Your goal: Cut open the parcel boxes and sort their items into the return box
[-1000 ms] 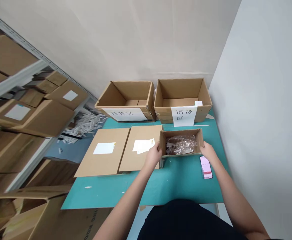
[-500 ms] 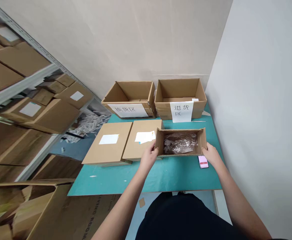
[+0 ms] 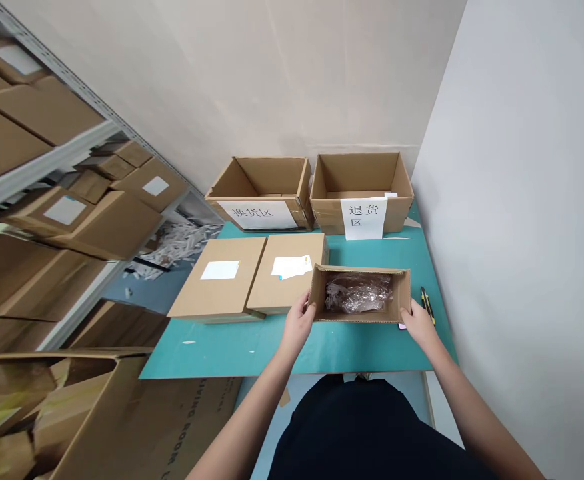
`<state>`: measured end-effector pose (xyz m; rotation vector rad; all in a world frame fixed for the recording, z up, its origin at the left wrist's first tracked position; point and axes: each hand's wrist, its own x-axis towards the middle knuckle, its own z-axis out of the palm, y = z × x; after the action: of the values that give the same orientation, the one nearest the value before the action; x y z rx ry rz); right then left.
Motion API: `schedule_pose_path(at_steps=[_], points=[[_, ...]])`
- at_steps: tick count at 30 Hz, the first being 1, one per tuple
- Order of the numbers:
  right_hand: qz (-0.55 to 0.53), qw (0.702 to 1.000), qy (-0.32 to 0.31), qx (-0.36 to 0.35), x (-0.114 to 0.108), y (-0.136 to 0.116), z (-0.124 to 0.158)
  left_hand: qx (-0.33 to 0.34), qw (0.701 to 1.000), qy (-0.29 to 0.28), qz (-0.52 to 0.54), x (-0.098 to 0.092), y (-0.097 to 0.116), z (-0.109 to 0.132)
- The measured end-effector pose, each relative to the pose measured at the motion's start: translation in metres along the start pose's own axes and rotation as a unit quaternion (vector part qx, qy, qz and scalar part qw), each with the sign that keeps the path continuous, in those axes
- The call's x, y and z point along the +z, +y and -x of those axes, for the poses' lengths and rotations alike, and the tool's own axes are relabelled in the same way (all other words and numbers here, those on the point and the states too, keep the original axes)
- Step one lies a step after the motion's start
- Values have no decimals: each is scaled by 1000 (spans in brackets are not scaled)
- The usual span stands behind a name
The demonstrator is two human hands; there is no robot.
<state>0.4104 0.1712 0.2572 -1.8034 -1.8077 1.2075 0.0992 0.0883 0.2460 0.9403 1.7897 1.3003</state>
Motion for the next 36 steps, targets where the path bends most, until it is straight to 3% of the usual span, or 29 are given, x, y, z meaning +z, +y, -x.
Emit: schedule_pose_path(at_steps=[11,27,36], points=[[6,1000,-16,11,11,16,5,-6,999,45,-9,4,-43,14],[-30,999,-40,16,33,33,-14,-48,999,8,19,14,-41,-1],[-36,998,-42,19,40,38,-19,-76,997,21,14,11,-58,-3]])
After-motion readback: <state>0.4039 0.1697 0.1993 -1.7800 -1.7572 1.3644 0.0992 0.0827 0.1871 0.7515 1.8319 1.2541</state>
